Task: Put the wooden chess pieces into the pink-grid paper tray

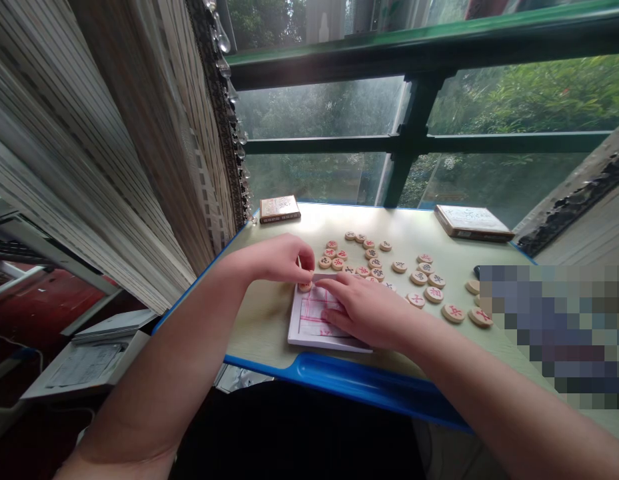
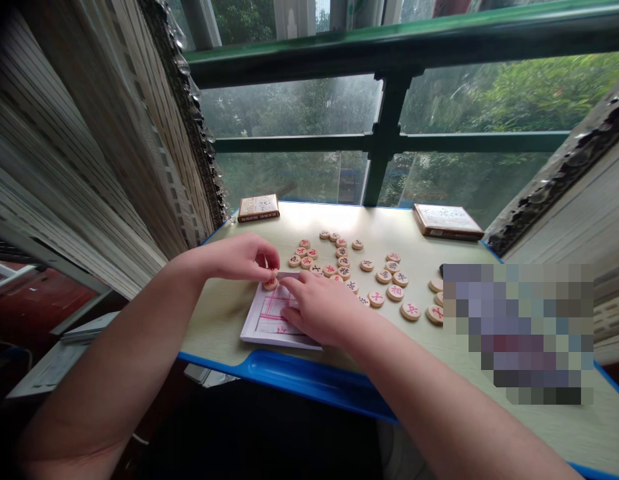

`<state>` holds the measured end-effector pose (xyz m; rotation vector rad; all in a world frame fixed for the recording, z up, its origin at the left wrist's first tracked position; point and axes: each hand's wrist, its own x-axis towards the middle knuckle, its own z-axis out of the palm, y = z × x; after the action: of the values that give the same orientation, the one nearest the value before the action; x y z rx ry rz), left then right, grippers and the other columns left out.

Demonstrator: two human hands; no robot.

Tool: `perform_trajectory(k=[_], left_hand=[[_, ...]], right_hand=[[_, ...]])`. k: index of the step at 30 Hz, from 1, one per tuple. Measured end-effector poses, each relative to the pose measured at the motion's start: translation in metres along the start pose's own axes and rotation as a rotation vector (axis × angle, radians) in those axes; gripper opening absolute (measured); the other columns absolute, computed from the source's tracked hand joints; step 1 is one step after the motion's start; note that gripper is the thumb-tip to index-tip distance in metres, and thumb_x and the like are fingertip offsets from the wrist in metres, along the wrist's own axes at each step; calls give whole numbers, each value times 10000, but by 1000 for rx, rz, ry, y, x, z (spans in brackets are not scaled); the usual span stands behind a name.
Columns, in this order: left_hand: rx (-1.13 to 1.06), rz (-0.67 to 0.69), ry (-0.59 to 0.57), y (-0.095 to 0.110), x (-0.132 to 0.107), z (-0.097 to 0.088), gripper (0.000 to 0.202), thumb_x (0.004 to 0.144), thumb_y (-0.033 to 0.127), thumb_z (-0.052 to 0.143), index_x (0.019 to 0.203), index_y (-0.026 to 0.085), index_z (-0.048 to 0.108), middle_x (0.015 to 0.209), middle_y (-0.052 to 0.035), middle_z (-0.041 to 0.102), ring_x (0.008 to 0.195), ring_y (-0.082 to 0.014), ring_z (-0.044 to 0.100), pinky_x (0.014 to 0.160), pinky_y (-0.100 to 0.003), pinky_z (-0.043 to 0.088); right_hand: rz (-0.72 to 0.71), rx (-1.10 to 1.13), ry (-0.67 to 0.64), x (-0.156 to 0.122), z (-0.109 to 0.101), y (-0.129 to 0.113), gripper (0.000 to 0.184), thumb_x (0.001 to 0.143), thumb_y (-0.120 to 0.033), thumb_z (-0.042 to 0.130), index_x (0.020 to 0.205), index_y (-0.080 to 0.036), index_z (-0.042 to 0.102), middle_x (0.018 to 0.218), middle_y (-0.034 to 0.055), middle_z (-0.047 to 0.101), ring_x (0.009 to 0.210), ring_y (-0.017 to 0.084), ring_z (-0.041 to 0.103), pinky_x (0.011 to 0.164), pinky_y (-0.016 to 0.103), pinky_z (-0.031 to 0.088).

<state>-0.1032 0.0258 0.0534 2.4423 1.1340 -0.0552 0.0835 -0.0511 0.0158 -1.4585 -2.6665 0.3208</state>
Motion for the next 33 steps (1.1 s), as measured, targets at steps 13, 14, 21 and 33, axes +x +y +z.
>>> perform_trajectory(k=[13,14,21,33], left_hand=[[-40,76,3,-3,-1,0,198,691,293,587,820,176,681,779,-4,680,714,-129,577,616,-222,386],[-33,92,11,-3,-2,0,194,688,290,594,819,178,682,797,-4,680,731,-130,579,632,-222,391],[97,105,41,-1,-3,3,201,682,302,613,823,181,687,809,-23,662,739,-144,571,625,-233,392],[158,143,70,1,-4,7,152,698,279,594,787,202,690,810,-15,655,699,-138,559,629,-240,391]], right_hand=[[-27,9,22,1,1,2,359,880,-389,480,1208,-304,599,1128,92,609,901,232,596,736,349,453],[-28,10,23,1,1,2,354,882,-389,479,1207,-315,598,1119,83,614,899,227,595,734,344,452],[-26,-15,26,0,-1,0,318,882,-367,472,1143,-292,636,1040,72,636,836,210,588,656,304,420],[-37,-35,40,0,2,-1,296,894,-356,448,1086,-245,644,987,78,670,863,219,586,680,311,414]])
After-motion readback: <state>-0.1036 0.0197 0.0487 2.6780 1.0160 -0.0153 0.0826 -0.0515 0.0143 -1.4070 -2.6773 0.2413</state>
